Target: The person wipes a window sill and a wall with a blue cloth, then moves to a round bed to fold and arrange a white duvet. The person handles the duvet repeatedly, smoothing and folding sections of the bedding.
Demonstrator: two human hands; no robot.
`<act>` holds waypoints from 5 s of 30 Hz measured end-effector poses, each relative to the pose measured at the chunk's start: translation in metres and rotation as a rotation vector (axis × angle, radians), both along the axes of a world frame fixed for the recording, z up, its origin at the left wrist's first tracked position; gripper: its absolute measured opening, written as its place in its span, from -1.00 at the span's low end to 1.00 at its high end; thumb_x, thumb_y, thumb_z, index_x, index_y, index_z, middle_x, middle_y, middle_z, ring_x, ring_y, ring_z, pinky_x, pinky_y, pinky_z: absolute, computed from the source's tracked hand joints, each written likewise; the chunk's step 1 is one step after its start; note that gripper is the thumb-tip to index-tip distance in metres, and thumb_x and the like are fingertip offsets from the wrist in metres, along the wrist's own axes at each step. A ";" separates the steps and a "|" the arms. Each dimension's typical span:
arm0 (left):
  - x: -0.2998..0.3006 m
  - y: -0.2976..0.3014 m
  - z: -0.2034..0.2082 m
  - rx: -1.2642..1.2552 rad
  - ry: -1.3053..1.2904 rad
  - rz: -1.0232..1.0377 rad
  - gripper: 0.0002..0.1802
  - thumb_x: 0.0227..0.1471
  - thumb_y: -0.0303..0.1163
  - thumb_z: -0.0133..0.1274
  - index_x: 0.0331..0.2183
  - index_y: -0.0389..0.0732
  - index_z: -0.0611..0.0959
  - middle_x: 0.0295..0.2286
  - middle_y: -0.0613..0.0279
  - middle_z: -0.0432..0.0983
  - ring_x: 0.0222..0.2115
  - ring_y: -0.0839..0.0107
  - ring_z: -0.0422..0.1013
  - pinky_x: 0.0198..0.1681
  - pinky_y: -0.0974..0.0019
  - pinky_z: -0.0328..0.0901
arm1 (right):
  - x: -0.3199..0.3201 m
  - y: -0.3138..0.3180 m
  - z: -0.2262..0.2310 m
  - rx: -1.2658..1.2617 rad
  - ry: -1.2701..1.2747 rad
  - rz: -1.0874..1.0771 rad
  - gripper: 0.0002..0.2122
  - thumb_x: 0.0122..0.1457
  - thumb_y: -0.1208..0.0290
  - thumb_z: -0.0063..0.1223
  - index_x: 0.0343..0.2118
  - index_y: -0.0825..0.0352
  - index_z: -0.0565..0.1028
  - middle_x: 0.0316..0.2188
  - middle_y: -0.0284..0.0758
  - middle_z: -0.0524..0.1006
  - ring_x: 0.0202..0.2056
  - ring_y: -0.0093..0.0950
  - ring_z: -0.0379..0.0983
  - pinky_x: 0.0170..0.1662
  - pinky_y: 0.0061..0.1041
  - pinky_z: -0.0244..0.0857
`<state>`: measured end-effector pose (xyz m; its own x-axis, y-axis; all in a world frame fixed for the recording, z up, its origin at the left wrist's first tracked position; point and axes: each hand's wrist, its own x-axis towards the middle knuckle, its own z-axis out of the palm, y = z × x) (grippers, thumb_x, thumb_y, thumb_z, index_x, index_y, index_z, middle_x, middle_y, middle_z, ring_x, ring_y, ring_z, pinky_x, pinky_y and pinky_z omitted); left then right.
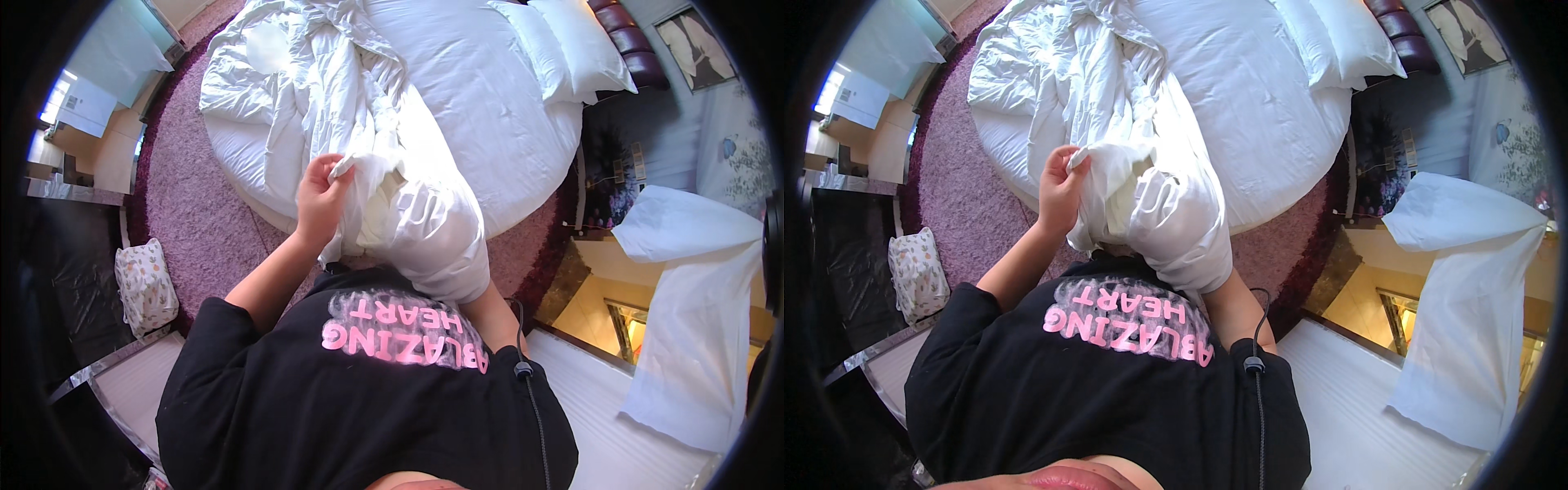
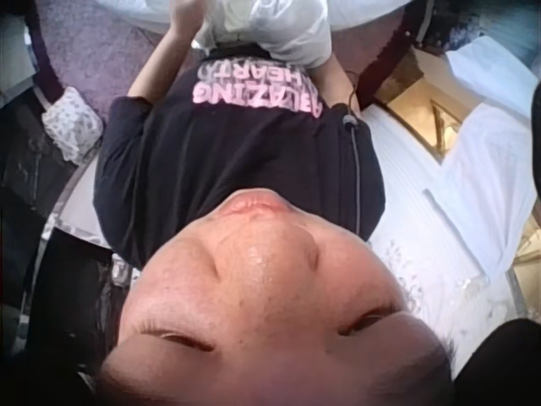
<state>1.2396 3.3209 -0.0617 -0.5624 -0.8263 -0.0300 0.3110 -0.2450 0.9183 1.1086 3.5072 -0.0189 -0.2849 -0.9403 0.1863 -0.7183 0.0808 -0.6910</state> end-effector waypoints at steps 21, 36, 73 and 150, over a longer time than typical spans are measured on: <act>0.004 0.013 0.044 -1.157 -0.340 0.028 -0.75 -0.32 -0.65 0.17 -0.44 -0.19 0.63 -0.56 0.22 0.40 -0.59 0.30 0.38 -0.53 0.32 0.29 | 0.003 -0.015 -0.004 0.030 -0.124 0.069 -0.39 0.11 0.27 0.11 0.19 0.31 0.15 0.09 -0.24 0.27 0.15 -0.37 0.14 0.24 -0.42 -0.05; -0.004 0.022 0.037 -1.207 -0.382 -0.051 -0.77 -0.27 -0.60 0.13 -0.45 -0.10 0.63 -0.57 0.27 0.39 -0.55 0.27 0.40 -0.49 0.25 0.31 | -0.005 -0.001 -0.023 0.118 -0.057 0.018 -0.40 0.13 0.19 0.05 0.18 0.30 0.15 0.11 -0.24 0.25 0.18 -0.35 0.10 0.28 -0.37 -0.14; -0.009 0.031 0.002 -0.927 -0.476 -0.387 -0.71 -0.22 -0.65 0.03 -0.33 -0.22 0.57 -0.50 0.19 0.49 -0.50 0.31 0.45 -0.42 0.35 0.34 | -0.005 -0.019 -0.020 0.004 -0.011 0.084 -0.64 0.06 0.33 0.10 -0.06 0.29 0.41 -0.17 -0.32 0.45 -0.09 -0.43 0.35 0.04 -0.47 0.19; -0.027 0.031 0.035 -0.807 -0.364 -0.707 0.01 -0.26 -0.31 0.38 0.18 -0.16 0.18 -0.03 -0.04 0.34 0.03 0.20 0.30 0.06 0.19 0.25 | -0.055 -0.030 -0.011 -0.139 -0.842 -0.308 -0.69 0.09 0.39 0.08 -0.13 0.45 0.44 -0.38 -0.29 0.56 -0.35 -0.59 0.46 -0.26 -0.56 0.34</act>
